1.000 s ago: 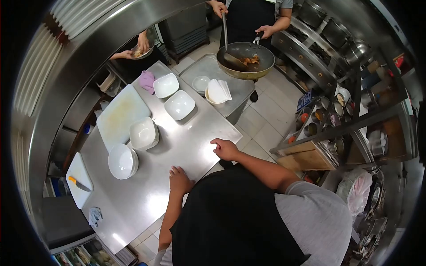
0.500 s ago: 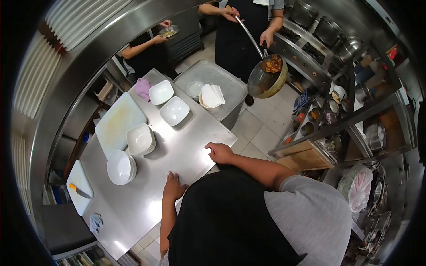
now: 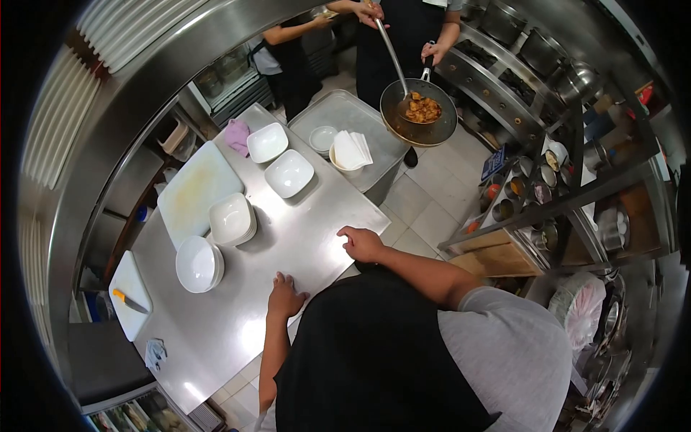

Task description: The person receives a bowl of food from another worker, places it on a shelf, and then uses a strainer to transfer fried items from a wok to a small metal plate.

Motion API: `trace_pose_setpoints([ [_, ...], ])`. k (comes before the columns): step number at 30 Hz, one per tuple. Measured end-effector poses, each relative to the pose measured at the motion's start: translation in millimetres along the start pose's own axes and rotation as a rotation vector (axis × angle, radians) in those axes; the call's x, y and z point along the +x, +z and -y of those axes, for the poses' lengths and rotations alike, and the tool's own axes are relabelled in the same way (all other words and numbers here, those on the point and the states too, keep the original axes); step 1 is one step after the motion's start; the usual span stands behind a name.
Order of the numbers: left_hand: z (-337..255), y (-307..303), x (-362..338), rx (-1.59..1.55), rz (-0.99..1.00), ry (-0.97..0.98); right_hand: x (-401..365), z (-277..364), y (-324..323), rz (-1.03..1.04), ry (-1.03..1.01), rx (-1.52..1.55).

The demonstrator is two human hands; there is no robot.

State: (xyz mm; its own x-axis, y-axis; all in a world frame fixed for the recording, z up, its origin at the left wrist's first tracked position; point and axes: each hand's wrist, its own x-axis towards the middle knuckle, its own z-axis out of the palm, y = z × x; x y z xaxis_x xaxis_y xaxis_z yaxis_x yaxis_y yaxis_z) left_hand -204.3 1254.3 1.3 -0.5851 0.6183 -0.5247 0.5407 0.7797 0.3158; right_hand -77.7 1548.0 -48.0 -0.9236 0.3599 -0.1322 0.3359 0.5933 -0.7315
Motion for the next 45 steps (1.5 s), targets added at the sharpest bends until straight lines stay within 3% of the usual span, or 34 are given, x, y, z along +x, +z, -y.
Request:
trace_pose_setpoints([
  [8, -1.9, -1.0, 1.3, 0.028, 0.016, -0.023, 0.1, 5.5, -5.6, 0.071, 0.075, -0.007],
  [16, -0.1, -1.8, 0.9, 0.044, 0.037, -0.01, 3.7, -3.7, 5.4, -0.024, 0.034, -0.017],
  [41, -5.1, -9.0, 0.7, 0.017, 0.096, -0.058, 5.5, -0.1, -1.8, 0.031, 0.061, 0.011],
  [45, -13.3, -13.9, 0.8, 0.096, -0.056, -0.023, 7.9, -2.9, -2.2, 0.05, 0.063, 0.03],
])
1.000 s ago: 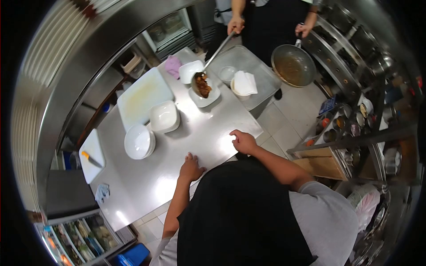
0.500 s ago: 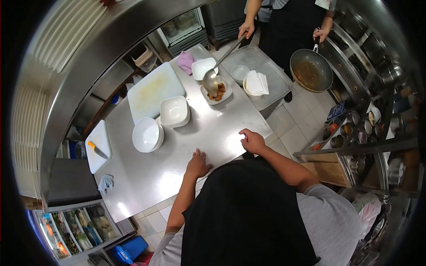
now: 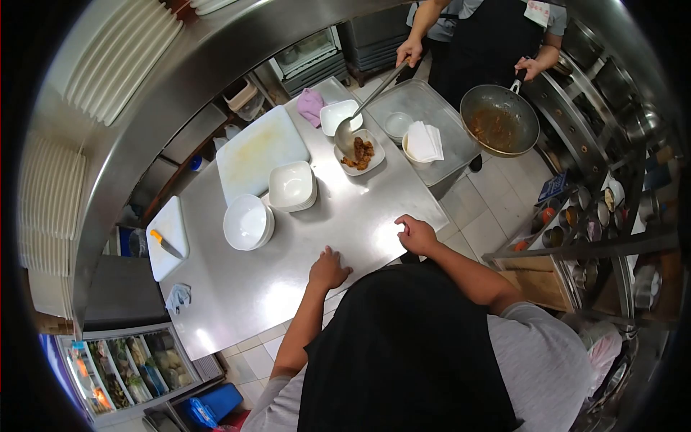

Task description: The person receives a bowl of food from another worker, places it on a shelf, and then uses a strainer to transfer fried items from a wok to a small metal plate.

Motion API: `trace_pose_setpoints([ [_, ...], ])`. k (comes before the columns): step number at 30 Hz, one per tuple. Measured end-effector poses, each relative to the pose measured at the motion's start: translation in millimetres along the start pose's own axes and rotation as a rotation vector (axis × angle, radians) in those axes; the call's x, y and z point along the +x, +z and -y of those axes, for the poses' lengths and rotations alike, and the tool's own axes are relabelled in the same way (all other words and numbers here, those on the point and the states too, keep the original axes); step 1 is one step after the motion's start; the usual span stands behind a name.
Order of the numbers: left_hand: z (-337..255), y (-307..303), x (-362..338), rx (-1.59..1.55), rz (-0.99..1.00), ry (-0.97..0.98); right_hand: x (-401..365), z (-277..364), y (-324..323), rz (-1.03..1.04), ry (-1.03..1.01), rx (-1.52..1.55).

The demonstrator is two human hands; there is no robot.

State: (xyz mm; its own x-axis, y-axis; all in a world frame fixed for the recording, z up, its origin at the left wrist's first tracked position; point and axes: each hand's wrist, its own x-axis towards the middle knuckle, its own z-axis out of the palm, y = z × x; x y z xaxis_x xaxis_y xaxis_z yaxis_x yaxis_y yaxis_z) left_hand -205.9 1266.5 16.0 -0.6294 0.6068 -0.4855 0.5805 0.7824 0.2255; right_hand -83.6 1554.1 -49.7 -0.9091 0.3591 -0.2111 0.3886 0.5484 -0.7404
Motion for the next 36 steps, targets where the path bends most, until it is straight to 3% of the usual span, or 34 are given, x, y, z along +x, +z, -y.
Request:
trace_pose_setpoints([
  [2, -8.5, -21.7, 15.9, -0.167, 0.037, -0.188, 3.2, -1.8, -2.0, 0.011, -0.002, 0.0],
  [3, -7.2, -21.5, 28.8, -0.168, 0.034, -0.19, 5.9, -4.8, -2.9, 0.025, -0.04, 0.017],
  [5, -1.4, -11.0, 66.1, -0.376, -0.366, -0.16, 13.3, -15.0, -4.3, 0.04, -0.081, 0.03],
  [7, -4.8, -23.1, 110.8, -0.514, -0.36, -0.193, 23.5, -27.4, -5.8, 0.138, -0.031, 0.35],
  [8, -5.6, -24.6, 134.1, -0.52, -0.364, -0.194, 24.9, -26.8, -10.2, 0.14, -0.035, 0.343],
  [10, -7.7, -23.3, 176.4, -1.316, -0.21, -0.264, 26.2, -23.4, -18.6, 0.262, 0.043, 0.553],
  [11, -8.8, -23.1, 191.1, -1.324, -0.215, -0.262, 27.7, -25.6, -18.6, 0.282, 0.022, 0.56],
  [13, -10.1, -23.7, 212.6, -1.901, -0.126, -0.393, 27.7, -26.5, -20.7, 0.31, 0.028, 0.584],
  [14, -11.2, -22.9, 215.3, -1.975, -0.093, -0.385, 27.1, -25.4, -22.9, 0.322, 0.028, 0.589],
  [21, -15.0, -5.3, 184.3, -1.935, -0.177, -0.247, 26.3, -30.7, -31.7, 0.401, -0.016, 0.64],
  [27, -18.1, 11.2, 165.0, -2.016, -0.368, -0.387, 32.0, -34.9, -41.8, 0.553, -0.075, 0.55],
  [36, -19.0, 42.7, 126.2, -1.983, -0.453, -0.523, 48.1, -45.6, -42.9, 0.718, -0.095, 0.482],
])
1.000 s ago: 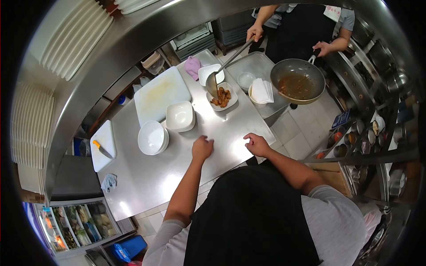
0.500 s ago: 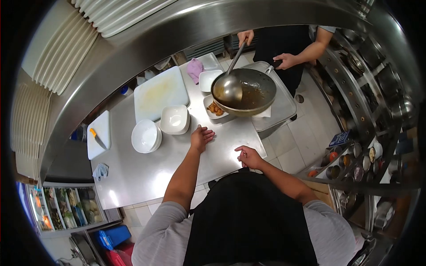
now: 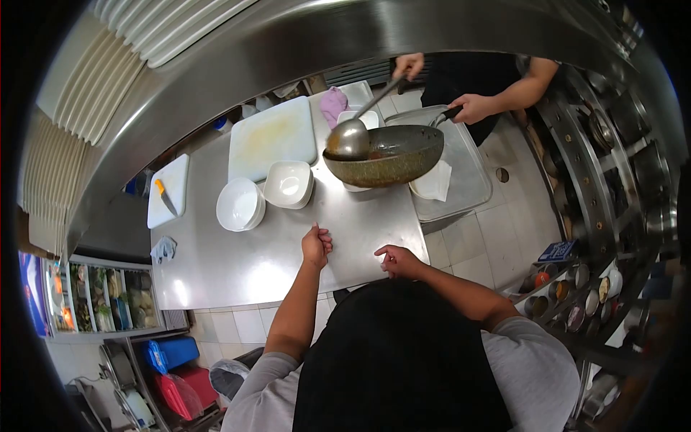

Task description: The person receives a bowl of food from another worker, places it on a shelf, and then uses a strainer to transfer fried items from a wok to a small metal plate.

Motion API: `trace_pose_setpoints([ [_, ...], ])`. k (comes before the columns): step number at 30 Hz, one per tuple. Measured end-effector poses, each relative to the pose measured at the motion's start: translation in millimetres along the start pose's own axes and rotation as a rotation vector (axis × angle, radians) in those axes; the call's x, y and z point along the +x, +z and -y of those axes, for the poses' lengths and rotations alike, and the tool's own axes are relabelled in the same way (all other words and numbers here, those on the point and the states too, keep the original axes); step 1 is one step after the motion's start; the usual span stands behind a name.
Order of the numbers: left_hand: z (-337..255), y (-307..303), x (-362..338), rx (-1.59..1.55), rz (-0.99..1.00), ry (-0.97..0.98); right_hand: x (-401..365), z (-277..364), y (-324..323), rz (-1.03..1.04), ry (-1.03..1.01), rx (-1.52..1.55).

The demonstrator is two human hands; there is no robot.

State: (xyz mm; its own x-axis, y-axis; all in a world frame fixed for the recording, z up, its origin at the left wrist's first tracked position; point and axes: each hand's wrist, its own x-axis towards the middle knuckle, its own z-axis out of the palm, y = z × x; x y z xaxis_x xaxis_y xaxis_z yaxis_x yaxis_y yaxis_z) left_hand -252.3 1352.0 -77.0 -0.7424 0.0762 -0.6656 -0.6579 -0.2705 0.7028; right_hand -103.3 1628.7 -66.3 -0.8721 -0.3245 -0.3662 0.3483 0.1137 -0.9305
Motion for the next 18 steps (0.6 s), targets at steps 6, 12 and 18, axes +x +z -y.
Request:
trace_pose_setpoints([
  [6, -0.5, -0.8, -0.9, 0.005, -0.016, 0.005, 2.3, 8.2, -1.2, 0.05, 0.035, -0.049],
  [12, -4.1, -2.9, -3.1, -0.016, 0.028, -0.007, 2.6, 13.8, -2.1, 0.038, 0.056, -0.067],
  [18, -7.4, -7.6, -2.4, -0.05, 0.084, -0.033, 4.8, 14.5, -2.0, 0.054, 0.072, -0.026],
])
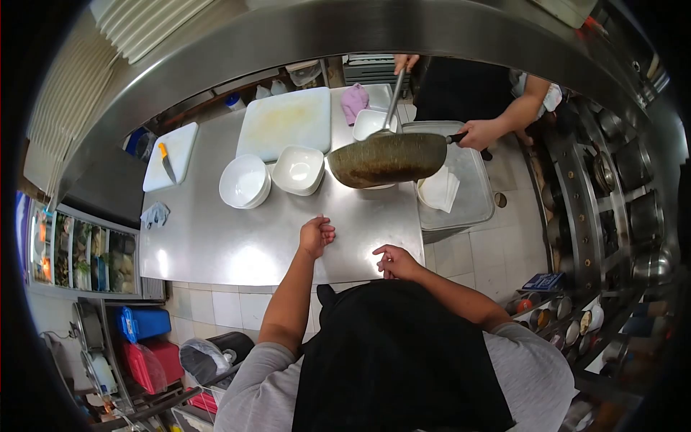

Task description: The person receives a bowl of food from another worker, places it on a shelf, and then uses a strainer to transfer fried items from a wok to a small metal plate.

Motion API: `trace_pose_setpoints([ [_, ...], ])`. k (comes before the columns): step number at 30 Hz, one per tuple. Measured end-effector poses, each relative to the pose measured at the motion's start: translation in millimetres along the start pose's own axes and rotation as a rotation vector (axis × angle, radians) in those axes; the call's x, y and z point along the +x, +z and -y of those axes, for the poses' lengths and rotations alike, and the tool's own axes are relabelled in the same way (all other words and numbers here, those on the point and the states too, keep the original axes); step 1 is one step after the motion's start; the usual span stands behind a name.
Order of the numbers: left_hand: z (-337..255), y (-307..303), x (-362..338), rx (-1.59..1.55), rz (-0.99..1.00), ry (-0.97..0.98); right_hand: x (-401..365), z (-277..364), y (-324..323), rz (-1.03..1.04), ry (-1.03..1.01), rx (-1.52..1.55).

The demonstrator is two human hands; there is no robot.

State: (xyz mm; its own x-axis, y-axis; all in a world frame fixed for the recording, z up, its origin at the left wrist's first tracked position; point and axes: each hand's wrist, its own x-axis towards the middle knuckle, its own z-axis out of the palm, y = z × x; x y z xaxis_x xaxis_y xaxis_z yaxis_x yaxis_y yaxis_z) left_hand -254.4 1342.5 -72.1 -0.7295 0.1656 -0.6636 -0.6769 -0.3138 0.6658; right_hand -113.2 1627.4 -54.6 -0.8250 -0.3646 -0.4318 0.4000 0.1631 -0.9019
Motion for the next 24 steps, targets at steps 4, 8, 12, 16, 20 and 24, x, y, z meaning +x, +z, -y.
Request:
trace_pose_setpoints([
  [4, 0.1, -1.7, 0.6, -0.013, 0.019, 0.016, 3.0, 8.0, -3.8, 0.014, 0.077, 0.134],
  [8, -1.7, 1.8, -5.4, -0.001, 0.016, 0.029, -0.3, 7.6, -2.8, 0.011, 0.077, 0.163],
  [12, -1.1, 1.0, -6.7, -0.01, 0.028, 0.044, 0.5, 7.4, -2.0, 0.014, 0.075, 0.165],
  [16, -0.2, 0.7, -7.6, -0.025, 0.02, 0.05, 1.1, 8.2, -0.7, 0.003, 0.081, 0.183],
  [20, -0.2, 0.0, -9.3, -0.015, 0.016, 0.054, 2.7, 6.7, 0.3, -0.004, 0.086, 0.174],
  [24, 0.5, -0.1, -9.8, -0.023, 0.021, 0.059, 3.7, 3.7, 0.0, -0.008, 0.087, 0.173],
])
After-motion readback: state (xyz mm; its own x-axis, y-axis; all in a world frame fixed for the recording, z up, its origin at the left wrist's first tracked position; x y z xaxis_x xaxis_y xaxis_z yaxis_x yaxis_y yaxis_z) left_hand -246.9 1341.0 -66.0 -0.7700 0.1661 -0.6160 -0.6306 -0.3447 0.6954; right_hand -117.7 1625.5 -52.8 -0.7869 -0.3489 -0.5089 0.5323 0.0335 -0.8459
